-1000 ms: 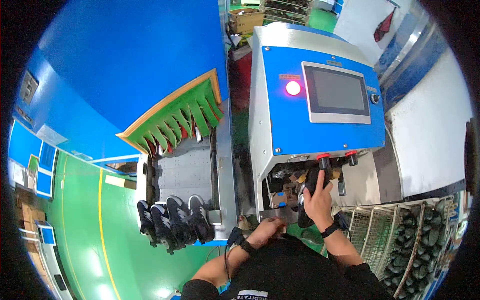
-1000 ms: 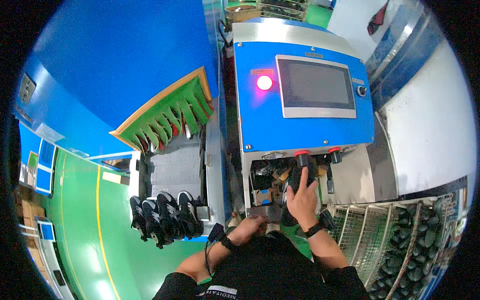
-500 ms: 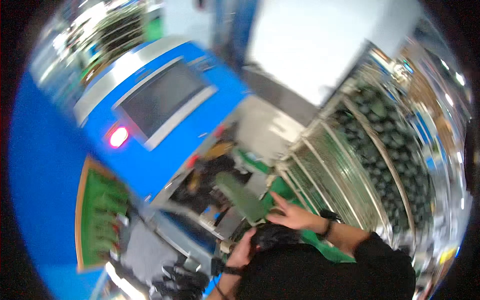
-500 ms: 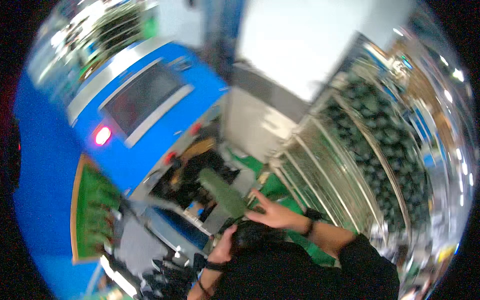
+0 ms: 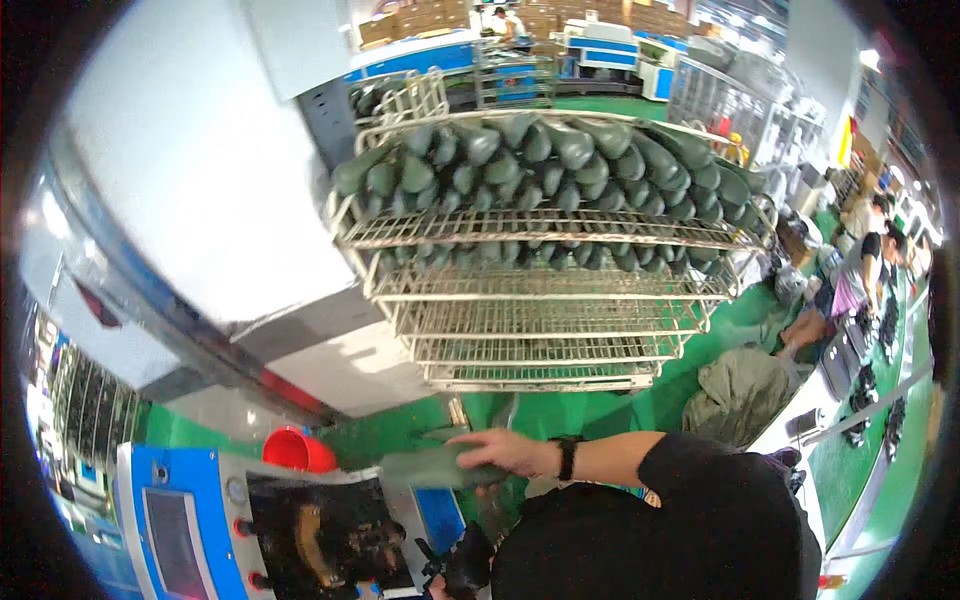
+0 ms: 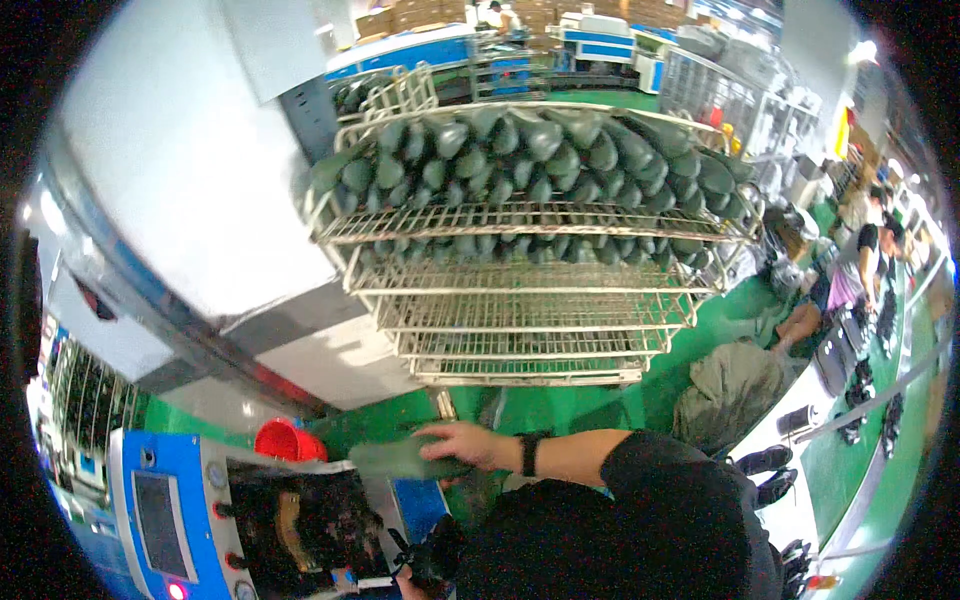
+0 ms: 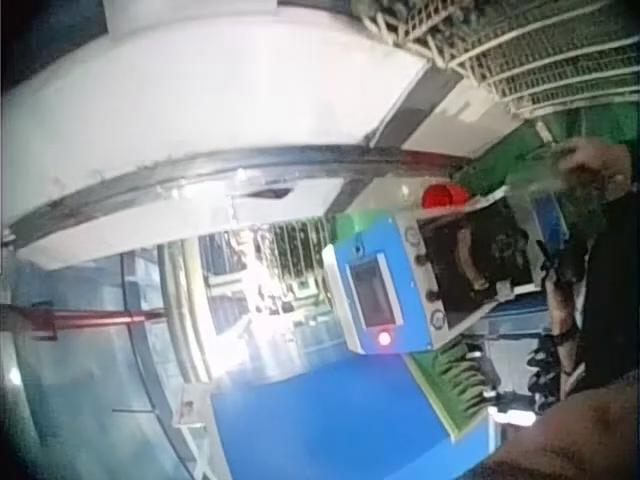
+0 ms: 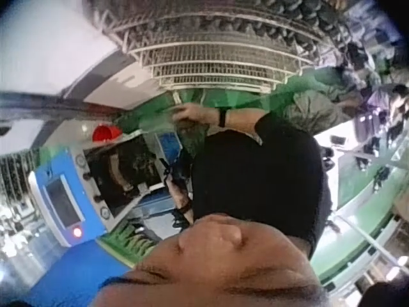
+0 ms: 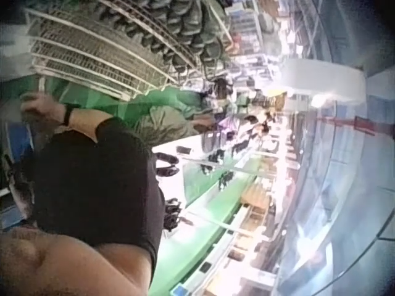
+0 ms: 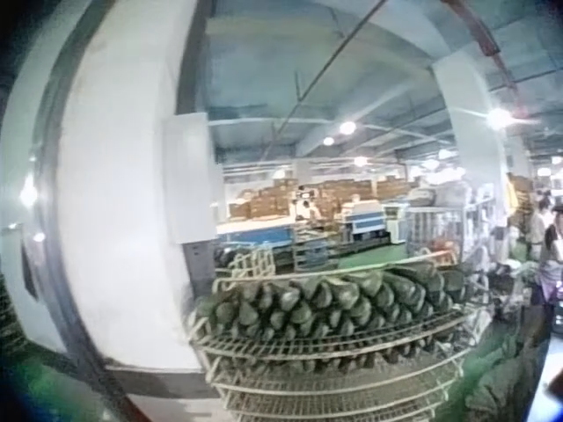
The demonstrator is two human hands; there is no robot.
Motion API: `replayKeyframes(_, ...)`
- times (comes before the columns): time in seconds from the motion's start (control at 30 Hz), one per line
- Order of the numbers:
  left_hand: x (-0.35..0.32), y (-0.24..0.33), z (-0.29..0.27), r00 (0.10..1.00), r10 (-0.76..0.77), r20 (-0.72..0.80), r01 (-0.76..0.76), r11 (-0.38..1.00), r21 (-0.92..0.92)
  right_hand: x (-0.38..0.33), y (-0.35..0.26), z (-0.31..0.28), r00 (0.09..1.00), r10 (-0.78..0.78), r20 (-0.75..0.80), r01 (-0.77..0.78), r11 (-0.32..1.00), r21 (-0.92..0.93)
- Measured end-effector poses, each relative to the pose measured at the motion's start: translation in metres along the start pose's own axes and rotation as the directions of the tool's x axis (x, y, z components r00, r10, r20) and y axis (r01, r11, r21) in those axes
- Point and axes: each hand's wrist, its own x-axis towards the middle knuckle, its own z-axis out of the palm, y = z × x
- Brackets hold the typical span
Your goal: Operate a shoe lasting machine and move shoe last racks in a factory.
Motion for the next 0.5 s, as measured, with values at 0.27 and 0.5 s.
replayKeyframes(0.27, 0.037, -0.003, 0.175, 0.985, -0.106, -0.138, 0.139, 0.955, 0.262, -0.146, -0.037, -0.229, 0.765, -0.121, -0.632, 0.616, 0.423, 0.665)
replayKeyframes(0.5, 0.096, -0.02, 0.234, 0.937, -0.305, -0.168, 0.348, 0.852, 0.392, -0.233, -0.06, -0.312, 0.588, -0.406, -0.7, 0.785, 0.077, 0.615)
